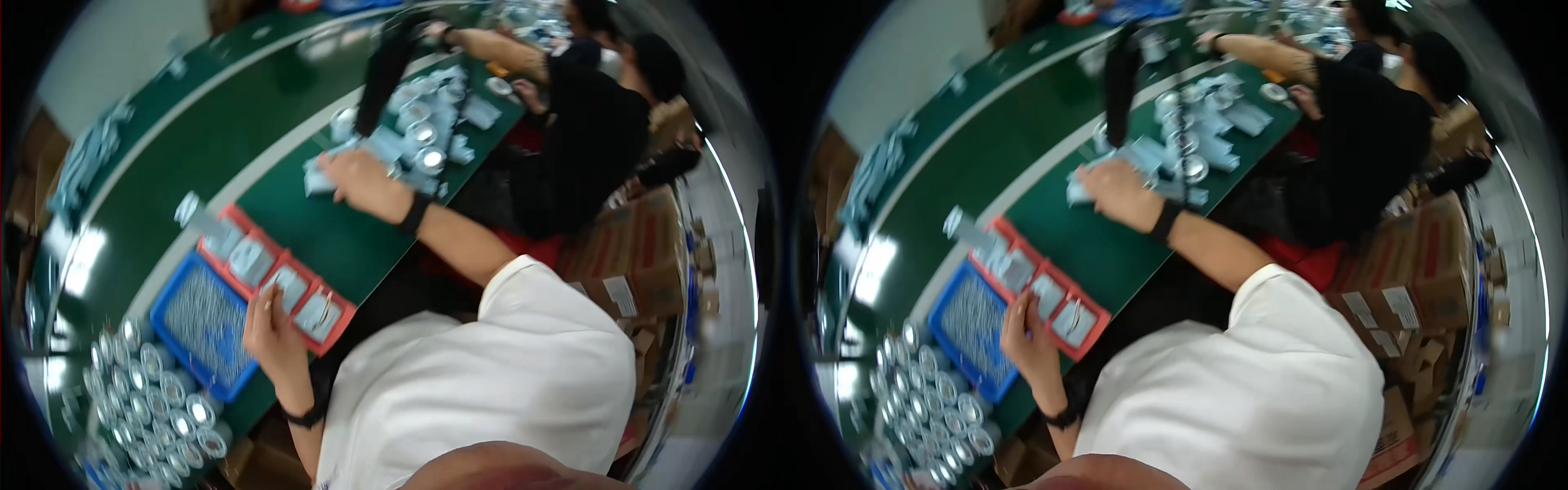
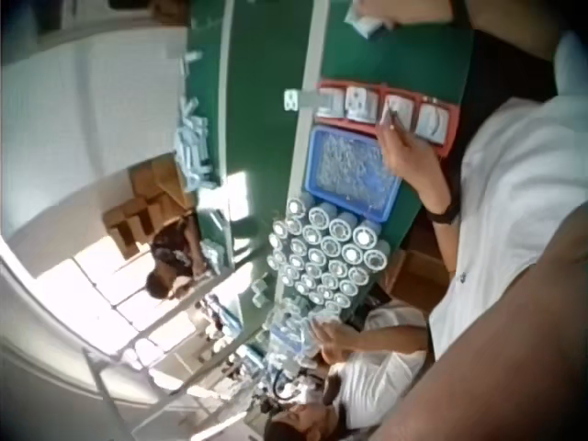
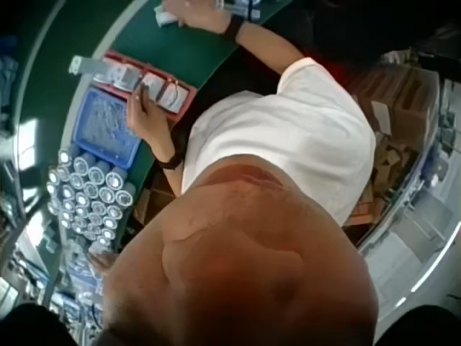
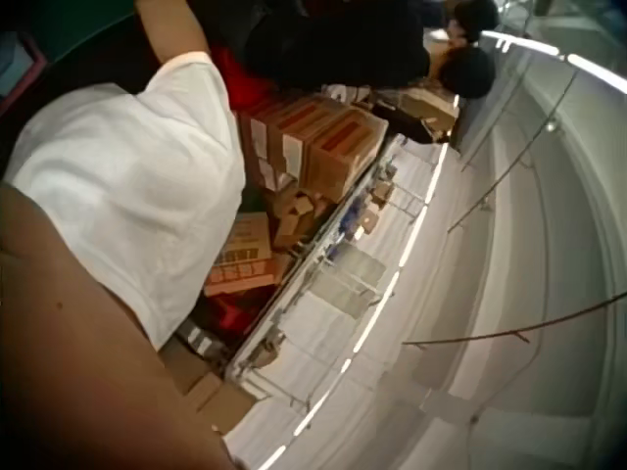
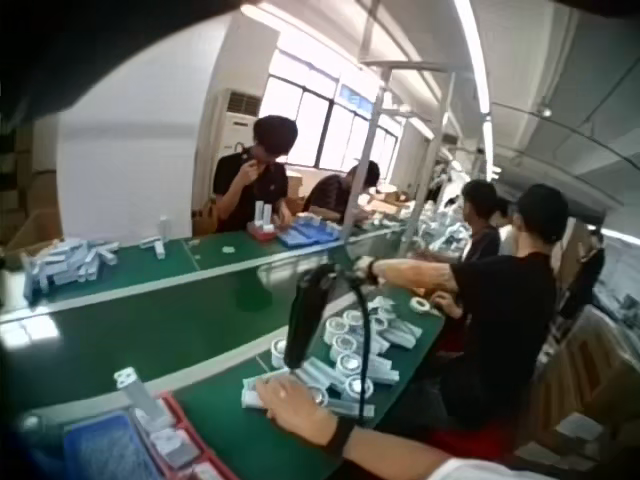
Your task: Assembling plastic components for an electronic device by inserting internal parts and securing them with an electric screwdriver.
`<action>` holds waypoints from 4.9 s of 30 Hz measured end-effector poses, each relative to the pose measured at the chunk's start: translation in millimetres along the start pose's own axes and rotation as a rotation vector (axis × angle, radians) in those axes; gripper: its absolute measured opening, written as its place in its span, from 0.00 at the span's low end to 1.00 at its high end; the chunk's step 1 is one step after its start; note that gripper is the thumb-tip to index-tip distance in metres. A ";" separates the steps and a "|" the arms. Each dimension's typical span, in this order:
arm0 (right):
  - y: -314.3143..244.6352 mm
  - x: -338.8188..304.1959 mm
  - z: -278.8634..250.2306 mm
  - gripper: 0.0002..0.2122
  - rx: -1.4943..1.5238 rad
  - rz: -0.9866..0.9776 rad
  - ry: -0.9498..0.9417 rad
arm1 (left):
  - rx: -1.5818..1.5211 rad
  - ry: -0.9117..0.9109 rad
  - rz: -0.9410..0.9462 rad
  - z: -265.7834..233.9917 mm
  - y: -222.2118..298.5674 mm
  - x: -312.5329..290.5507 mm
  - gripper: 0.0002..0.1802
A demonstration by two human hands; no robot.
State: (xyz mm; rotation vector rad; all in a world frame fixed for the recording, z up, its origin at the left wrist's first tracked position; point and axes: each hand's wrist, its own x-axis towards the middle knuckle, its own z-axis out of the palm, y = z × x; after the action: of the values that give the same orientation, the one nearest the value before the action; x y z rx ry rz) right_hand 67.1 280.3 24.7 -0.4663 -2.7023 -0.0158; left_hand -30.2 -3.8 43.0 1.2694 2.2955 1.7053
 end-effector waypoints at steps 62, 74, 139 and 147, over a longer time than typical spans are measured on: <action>-113.9 -9.5 -30.1 0.19 1.019 -0.244 -0.248 | -0.060 -0.150 -0.202 -25.2 -17.9 -12.2 0.25; -130.7 -14.0 -49.3 0.20 0.689 -0.249 -0.138 | 0.014 -0.076 -0.128 -13.9 -39.6 -14.9 0.29; -134.2 -55.3 -93.6 0.26 1.449 0.184 -0.145 | -0.271 -0.167 -0.065 -6.8 19.2 -38.4 0.11; -121.4 -65.7 -81.7 0.25 1.392 0.230 -0.098 | -0.313 -0.155 -0.010 -1.9 14.6 -43.0 0.11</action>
State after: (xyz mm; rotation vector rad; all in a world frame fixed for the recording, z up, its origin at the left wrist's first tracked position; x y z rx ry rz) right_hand 115.8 138.3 81.3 -0.2834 -2.0226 1.7804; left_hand 6.4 -30.1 36.8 1.2706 1.8585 1.8010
